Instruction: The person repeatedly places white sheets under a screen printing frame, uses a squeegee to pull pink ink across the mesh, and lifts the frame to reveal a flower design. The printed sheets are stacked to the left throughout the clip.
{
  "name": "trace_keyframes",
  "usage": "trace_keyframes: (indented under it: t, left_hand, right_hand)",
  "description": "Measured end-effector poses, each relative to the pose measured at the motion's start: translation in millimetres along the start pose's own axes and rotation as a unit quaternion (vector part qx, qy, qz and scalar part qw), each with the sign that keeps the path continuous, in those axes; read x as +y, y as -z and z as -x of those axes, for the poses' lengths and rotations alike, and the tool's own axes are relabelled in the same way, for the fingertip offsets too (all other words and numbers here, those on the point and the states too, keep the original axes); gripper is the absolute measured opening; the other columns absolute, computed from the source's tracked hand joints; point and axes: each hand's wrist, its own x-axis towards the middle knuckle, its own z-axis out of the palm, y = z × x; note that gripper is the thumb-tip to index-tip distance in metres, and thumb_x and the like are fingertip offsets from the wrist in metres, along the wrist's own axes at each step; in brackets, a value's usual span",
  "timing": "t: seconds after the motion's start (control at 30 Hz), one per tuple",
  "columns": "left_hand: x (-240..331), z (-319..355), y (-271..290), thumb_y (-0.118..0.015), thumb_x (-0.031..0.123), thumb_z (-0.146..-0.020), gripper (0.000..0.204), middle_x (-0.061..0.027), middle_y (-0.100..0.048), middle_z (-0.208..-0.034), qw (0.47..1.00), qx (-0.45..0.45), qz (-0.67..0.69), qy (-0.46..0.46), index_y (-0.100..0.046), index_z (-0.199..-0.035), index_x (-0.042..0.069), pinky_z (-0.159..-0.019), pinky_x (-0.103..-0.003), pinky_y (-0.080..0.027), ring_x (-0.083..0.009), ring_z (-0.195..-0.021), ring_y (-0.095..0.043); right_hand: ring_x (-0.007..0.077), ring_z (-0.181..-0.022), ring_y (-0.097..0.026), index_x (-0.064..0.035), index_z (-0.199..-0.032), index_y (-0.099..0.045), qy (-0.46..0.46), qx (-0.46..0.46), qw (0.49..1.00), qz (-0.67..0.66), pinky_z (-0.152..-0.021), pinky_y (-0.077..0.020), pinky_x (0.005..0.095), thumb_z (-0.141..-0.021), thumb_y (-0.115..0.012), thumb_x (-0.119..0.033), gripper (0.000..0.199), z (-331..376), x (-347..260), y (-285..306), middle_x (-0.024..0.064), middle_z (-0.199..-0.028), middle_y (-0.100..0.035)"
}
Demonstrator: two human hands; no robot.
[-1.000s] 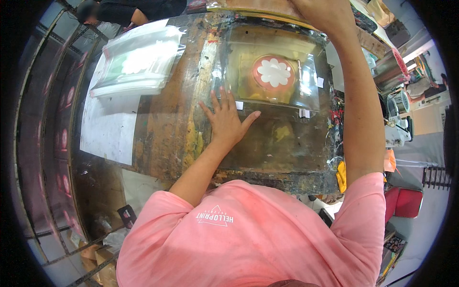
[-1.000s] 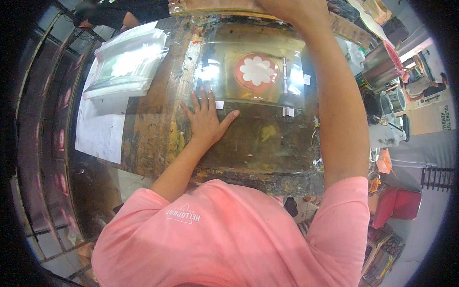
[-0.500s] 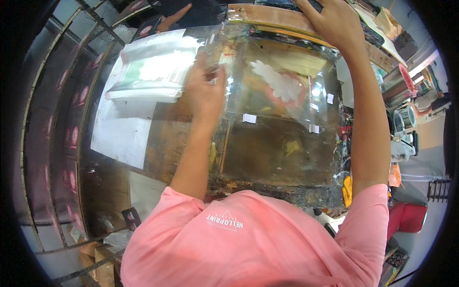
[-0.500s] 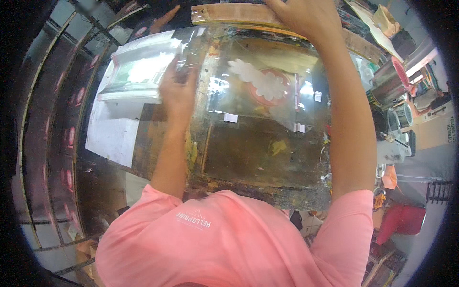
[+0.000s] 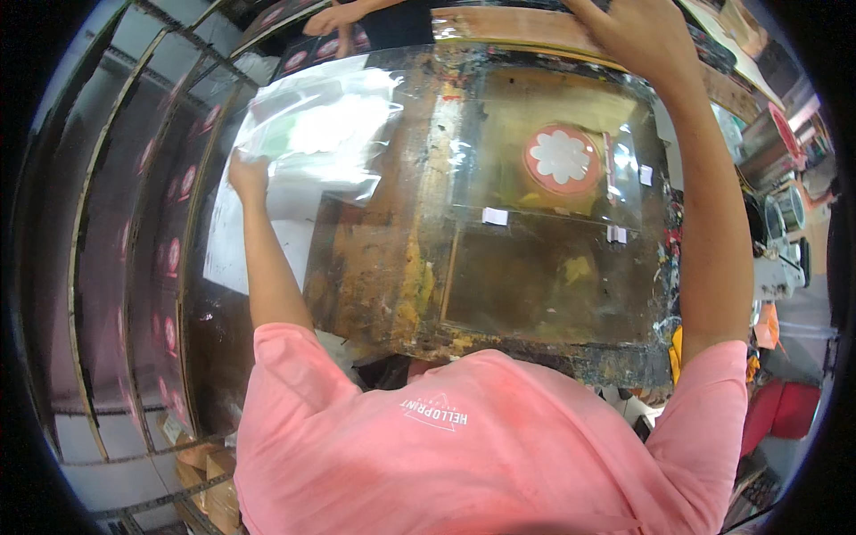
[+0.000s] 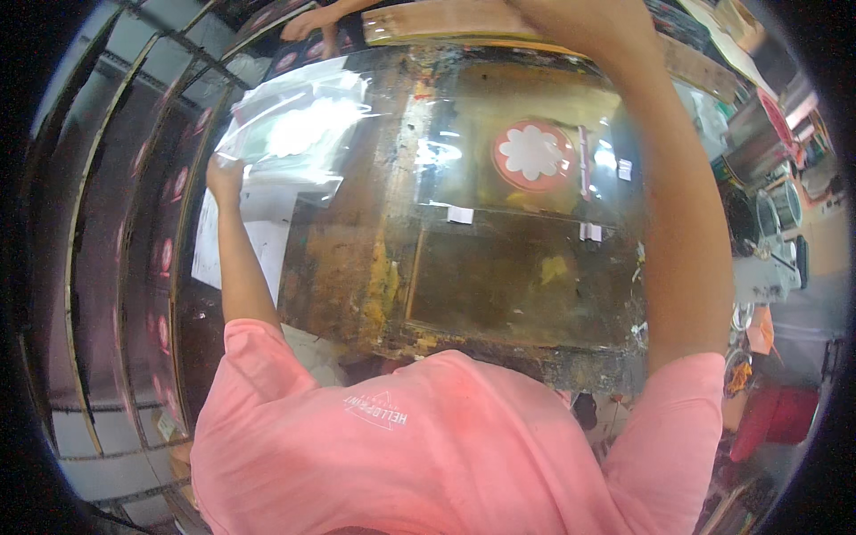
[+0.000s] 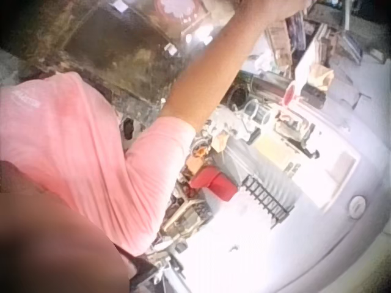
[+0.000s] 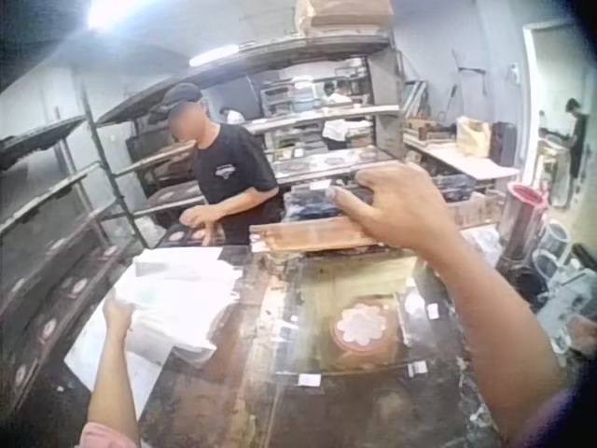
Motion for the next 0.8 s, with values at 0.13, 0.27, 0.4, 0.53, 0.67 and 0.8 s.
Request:
trace_keyframes:
  t: [0.13, 0.27, 0.4, 0.53, 0.67, 0.8]
  left_hand:
    - [108.5, 60.8, 14.4, -0.081, 0.031, -0.09, 0.071, -0.0329, -0.055, -0.147, 0.957, 0.162, -0.231, -0.066, -0.055, -0.147, -0.004, -0.114, -0.049, -0.043, -0.0418, -0.138, -0.054]
    - [254.1, 243.7, 5.0, -0.083, 0.047, -0.089, 0.073, -0.0236, -0.065, -0.139, 0.909, -0.239, 0.237, -0.247, -0.061, -0.145, 0.005, -0.118, -0.048, -0.041, -0.0423, -0.134, -0.057]
    - [339.8, 356.4, -34.5, -0.076, 0.078, -0.075, 0.1, -0.0214, -0.056, -0.151, 0.78, -0.308, 0.225, -0.497, -0.063, -0.143, 0.006, -0.125, -0.058, -0.028, -0.0398, -0.146, -0.046]
    - [354.9, 381.6, -60.9, -0.067, 0.087, -0.075, 0.109, -0.0217, -0.05, -0.155, 0.779, -0.321, 0.199, -0.5, -0.061, -0.144, 0.003, -0.127, -0.061, -0.02, -0.0416, -0.151, -0.038]
    - [351.1, 385.5, -69.5, -0.06, 0.089, -0.078, 0.11, -0.0218, -0.049, -0.156, 0.771, -0.322, 0.214, -0.506, -0.061, -0.143, 0.001, -0.127, -0.063, -0.015, -0.0446, -0.151, -0.037]
    - [350.4, 390.4, -71.1, -0.056, 0.089, -0.081, 0.109, -0.0225, -0.049, -0.156, 0.77, -0.313, 0.222, -0.51, -0.062, -0.142, -0.001, -0.127, -0.064, -0.016, -0.046, -0.149, -0.038]
  right_hand:
    - [0.0443, -0.085, -0.071, 0.0014, -0.08, -0.074, -0.015, -0.037, 0.999, 0.018, -0.08, -0.0539, 0.0534, -0.095, -0.06, -0.058, 0.063, 1.2, 4.5, -1.8, 0.0268, -0.083, -0.071]
    - [0.0446, -0.085, -0.073, 0.0015, -0.081, -0.076, 0.005, 0.019, 0.999, 0.033, -0.082, -0.0559, 0.0526, -0.097, -0.054, -0.063, 0.07, -5.9, 10.9, -6.5, 0.0263, -0.081, -0.073]
    - [0.0446, -0.084, -0.074, 0.0039, -0.08, -0.076, -0.014, -0.084, 0.995, 0.048, -0.083, -0.0571, 0.0523, -0.099, -0.049, -0.065, 0.077, -15.2, 17.7, -5.7, 0.0275, -0.081, -0.073]
    - [0.0435, -0.084, -0.074, 0.006, -0.08, -0.077, 0.006, -0.06, 0.998, 0.023, -0.083, -0.0581, 0.0509, -0.099, -0.048, -0.066, 0.08, -15.9, 15.5, -3.5, 0.0289, -0.08, -0.073]
    - [0.0433, -0.086, -0.075, 0.006, -0.082, -0.077, -0.032, -0.083, 0.996, 0.025, -0.085, -0.0586, 0.0505, -0.099, -0.049, -0.064, 0.078, -19.6, 14.5, -0.4, 0.0295, -0.083, -0.074]
    - [0.0441, -0.091, -0.074, 0.0062, -0.085, -0.078, -0.039, -0.075, 0.996, 0.028, -0.086, -0.0586, 0.0513, -0.099, -0.049, -0.063, 0.076, -27.0, 18.2, -4.1, 0.0308, -0.089, -0.074]
